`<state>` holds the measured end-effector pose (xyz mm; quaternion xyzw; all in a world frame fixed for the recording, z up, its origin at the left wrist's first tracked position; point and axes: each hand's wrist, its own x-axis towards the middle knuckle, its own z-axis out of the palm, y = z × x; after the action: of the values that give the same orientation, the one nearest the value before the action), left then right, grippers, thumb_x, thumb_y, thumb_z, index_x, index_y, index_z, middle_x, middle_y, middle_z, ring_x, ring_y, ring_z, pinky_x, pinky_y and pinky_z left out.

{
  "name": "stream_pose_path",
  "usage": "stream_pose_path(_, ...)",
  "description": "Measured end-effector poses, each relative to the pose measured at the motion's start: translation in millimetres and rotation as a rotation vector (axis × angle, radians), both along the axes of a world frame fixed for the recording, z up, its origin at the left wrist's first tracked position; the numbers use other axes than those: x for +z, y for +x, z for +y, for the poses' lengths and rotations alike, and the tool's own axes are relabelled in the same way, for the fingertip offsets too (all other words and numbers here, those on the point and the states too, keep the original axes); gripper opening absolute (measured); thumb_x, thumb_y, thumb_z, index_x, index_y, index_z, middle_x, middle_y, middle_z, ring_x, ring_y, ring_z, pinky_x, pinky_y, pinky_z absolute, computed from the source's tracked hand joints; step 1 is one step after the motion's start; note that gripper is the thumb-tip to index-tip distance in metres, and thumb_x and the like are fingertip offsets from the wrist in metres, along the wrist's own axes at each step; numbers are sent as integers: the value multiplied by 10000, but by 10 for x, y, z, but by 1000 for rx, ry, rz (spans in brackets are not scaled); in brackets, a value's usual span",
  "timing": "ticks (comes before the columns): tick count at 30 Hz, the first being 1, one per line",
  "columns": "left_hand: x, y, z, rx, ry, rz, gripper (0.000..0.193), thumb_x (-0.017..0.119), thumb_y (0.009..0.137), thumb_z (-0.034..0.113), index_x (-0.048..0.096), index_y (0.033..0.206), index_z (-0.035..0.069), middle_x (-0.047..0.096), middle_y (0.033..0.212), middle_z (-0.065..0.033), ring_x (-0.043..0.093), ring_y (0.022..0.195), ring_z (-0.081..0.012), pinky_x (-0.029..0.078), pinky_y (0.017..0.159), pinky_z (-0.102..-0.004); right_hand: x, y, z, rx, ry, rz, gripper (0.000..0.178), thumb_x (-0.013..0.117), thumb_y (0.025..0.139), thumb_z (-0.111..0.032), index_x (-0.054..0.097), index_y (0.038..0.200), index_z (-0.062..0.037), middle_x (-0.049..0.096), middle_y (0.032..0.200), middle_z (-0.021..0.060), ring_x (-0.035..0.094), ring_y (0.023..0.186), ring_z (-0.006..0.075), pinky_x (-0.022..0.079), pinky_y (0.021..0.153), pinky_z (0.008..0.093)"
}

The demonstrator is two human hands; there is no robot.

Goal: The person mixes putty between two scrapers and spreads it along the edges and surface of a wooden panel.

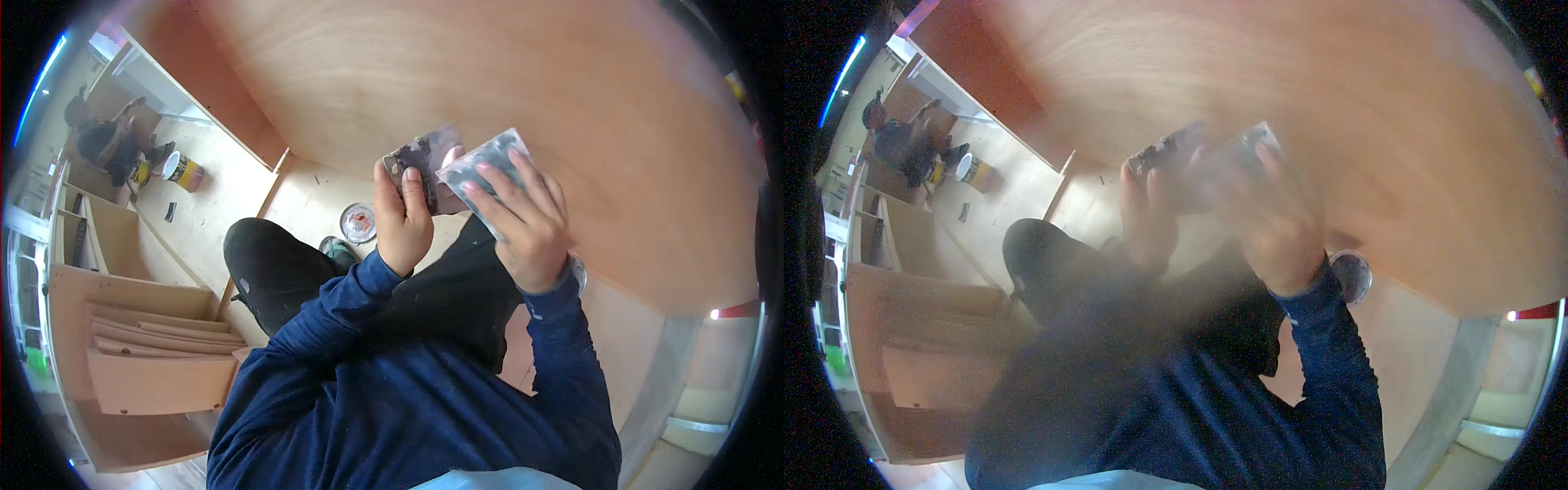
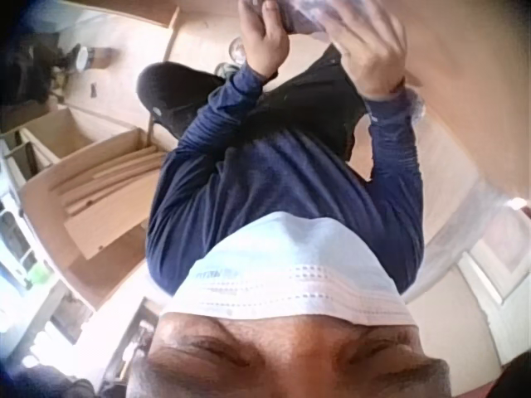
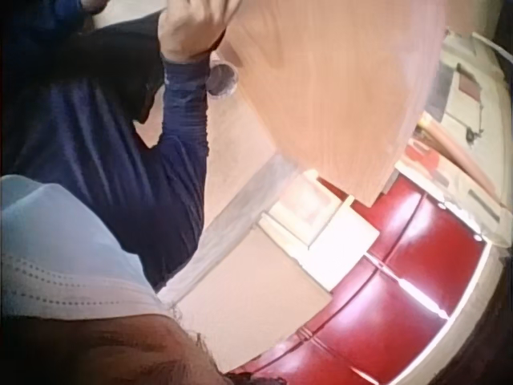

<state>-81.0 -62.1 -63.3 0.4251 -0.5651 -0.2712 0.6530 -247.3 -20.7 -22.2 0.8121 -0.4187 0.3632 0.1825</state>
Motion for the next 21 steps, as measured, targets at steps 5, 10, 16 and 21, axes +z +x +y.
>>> stream_pose_path(5,-54,-86,-44,-89,108,73,187,444,1008,106,476,1127,-34,615,903,-75,557,745,-123,466,671,-262,2,-194,-86,100,72,-105,528,563,677,106,685,1157,-78,640,1220,143,570,1186,363,456,952,444)
stream_pose_path(10,-2,-144,-122,-390,530,500,220,402,1014,132,468,1191,19,616,1033,-98,640,843,-164,561,687,-324,-318,-181,-365,239,173,-308,632,489,672,209,641,1224,-57,621,1243,171,525,1240,395,412,1050,421)
stream_pose_path(16,106,-155,-209,-298,569,703,212,404,1017,137,471,1189,33,604,1053,-72,639,915,-161,563,737,-330,-741,-343,-365,73,409,-447,625,471,696,210,608,1257,-30,608,1256,189,526,1249,364,419,1049,392)
stream_pose_path(21,186,-118,-421,-307,241,613,180,435,1025,145,481,1165,41,552,958,6,531,838,-60,450,743,-213,-908,-608,-328,-139,618,-759,261,451,975,-57,557,1184,58,665,1093,171,681,921,246,567,795,348)
